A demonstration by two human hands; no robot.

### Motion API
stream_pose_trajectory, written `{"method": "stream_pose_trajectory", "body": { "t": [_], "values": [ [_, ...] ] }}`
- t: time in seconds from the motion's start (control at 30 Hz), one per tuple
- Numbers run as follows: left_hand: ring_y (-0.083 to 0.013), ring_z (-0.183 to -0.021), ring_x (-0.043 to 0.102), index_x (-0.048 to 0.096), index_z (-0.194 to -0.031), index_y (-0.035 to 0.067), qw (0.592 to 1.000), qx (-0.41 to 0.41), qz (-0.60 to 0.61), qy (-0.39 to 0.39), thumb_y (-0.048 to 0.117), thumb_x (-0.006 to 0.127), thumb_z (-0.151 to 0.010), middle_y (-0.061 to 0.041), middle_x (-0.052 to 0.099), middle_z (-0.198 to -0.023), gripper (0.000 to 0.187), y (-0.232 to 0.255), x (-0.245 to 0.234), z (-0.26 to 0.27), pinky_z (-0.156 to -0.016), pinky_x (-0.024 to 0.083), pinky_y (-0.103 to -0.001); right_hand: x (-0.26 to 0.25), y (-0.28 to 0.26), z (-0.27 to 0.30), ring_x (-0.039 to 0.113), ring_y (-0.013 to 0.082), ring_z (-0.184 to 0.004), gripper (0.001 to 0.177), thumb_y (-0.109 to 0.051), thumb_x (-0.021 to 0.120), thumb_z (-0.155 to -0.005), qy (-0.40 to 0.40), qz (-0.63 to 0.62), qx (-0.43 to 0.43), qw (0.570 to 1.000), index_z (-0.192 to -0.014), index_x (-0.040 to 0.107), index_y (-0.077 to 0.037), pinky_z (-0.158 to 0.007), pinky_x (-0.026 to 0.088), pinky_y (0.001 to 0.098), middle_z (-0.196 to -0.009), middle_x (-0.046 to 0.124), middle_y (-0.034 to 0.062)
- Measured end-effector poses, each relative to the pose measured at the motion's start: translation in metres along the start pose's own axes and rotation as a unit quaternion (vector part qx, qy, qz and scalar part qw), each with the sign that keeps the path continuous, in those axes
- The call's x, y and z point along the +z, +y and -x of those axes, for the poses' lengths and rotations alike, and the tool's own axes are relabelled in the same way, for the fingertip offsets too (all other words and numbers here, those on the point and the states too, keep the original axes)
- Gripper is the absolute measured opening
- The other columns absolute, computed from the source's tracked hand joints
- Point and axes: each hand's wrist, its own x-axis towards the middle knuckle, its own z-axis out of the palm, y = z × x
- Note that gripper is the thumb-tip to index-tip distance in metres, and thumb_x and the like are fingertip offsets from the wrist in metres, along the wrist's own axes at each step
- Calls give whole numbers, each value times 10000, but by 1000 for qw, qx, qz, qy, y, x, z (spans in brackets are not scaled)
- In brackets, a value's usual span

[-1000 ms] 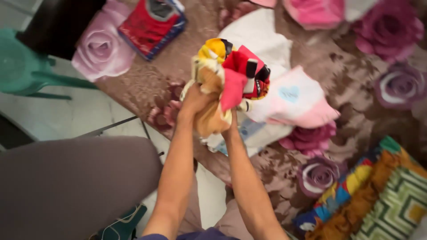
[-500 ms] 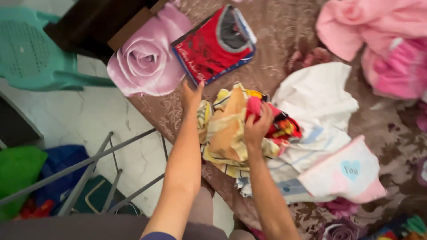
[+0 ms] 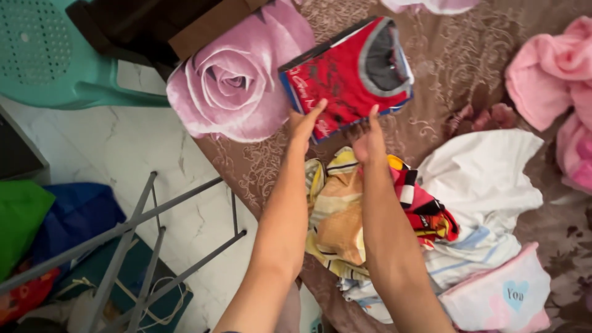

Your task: The person gathers a pile of laundry from the floor, sets aside a red garment, and then places a white pillow on a small table. They insert the pillow into a striped pillowcase, adjust the fabric, and smooth the corners to complete the task.

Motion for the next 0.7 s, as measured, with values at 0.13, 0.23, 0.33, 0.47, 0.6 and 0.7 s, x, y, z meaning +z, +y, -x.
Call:
{"method": "stream_pose_trajectory", "body": {
  "t": [0.13, 0.23, 0.33, 0.47, 0.6, 0.7],
  "values": [
    [-302, -1030, 716, 647, -1311, -44, 987, -32, 131, -91, 204, 880, -707, -193, 739, -1192, 693, 6, -1, -1, -893, 586, -420, 40, -17, 20, 424, 415, -1457, 1005, -659, 698, -851, -134, -61, 23, 989, -1561, 359, -35, -1183, 363, 635, -1615, 387, 203],
    [-265, -1053, 699, 556, -1347, 20, 983, 42, 147, -100, 62, 858, -664, -140, 709, -1196, 748, 18, -11, 2, -919, 581, -393, 65, -26, 33, 512, 400, -1395, 858, -594, 686, -862, -190, -97, 12, 977, -1479, 463, -41, -1178, 388, 621, -1553, 486, 181],
    [-261, -1129, 672, 477, -1401, 44, 974, 99, 143, -144, 0, 854, -635, -129, 670, -1258, 855, 31, -43, 2, -985, 562, -393, 79, -21, 26, 556, 361, -1367, 642, -441, 699, -922, -160, -122, -1, 980, -1406, 557, -43, -1206, 403, 568, -1493, 563, 156],
    [-285, -1240, 626, 365, -1483, 72, 962, 139, 179, -150, -37, 859, -643, -142, 613, -1341, 981, 50, -86, 1, -1099, 524, -425, 106, -5, 15, 599, 332, -1313, 476, -276, 718, -954, -168, -142, -9, 975, -1342, 623, -16, -1210, 423, 511, -1397, 654, 155],
    [-293, -1254, 617, 291, -1506, 99, 973, 135, 144, -119, -28, 863, -646, -136, 602, -1337, 1040, 80, -135, 17, -1121, 530, -450, 137, 2, 49, 618, 327, -1262, 447, -186, 734, -902, -161, -138, -8, 977, -1304, 622, -24, -1167, 447, 528, -1345, 669, 142],
    [-294, -1268, 619, 301, -1508, 85, 964, 172, 146, -139, -51, 867, -658, -137, 607, -1354, 1030, 109, -163, 48, -1119, 523, -431, 162, 4, 101, 624, 329, -1252, 424, -154, 728, -897, -161, -154, -6, 975, -1286, 623, -21, -1169, 448, 518, -1330, 673, 145]
  ]
}}
